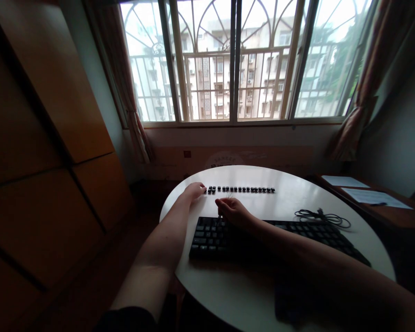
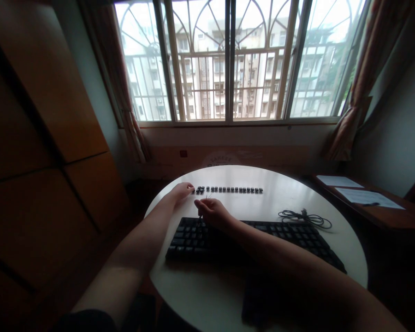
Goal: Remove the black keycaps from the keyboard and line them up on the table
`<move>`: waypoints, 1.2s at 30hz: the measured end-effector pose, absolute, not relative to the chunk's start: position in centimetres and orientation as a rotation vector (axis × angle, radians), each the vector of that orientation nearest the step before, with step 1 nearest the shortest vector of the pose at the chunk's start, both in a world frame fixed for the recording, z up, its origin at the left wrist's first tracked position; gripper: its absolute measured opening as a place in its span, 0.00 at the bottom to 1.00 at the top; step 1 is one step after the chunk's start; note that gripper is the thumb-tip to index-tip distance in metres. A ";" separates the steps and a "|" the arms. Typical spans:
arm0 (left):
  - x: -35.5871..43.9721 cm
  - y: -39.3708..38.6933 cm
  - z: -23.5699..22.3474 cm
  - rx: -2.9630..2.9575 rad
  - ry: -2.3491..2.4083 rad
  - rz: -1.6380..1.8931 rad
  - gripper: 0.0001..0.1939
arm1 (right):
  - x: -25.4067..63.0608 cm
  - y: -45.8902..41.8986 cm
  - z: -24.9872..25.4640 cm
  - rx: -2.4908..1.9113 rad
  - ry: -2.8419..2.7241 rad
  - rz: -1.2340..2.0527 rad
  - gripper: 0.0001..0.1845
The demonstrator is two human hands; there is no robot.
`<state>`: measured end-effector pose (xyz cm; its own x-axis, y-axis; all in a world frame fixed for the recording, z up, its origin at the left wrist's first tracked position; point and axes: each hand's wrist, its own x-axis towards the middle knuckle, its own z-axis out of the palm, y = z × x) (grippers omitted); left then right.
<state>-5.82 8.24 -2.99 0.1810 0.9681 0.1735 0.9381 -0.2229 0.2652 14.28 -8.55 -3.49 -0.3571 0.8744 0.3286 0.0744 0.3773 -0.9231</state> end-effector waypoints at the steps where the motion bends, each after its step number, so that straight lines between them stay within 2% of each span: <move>1: -5.8 8.2 -3.0 2.335 1.894 0.466 0.16 | 14.3 -8.6 -3.5 -0.838 -1.725 1.082 0.27; 36: -5.6 7.3 -2.6 2.296 1.926 0.472 0.15 | 14.3 -10.8 -2.3 -0.791 -2.091 0.623 0.25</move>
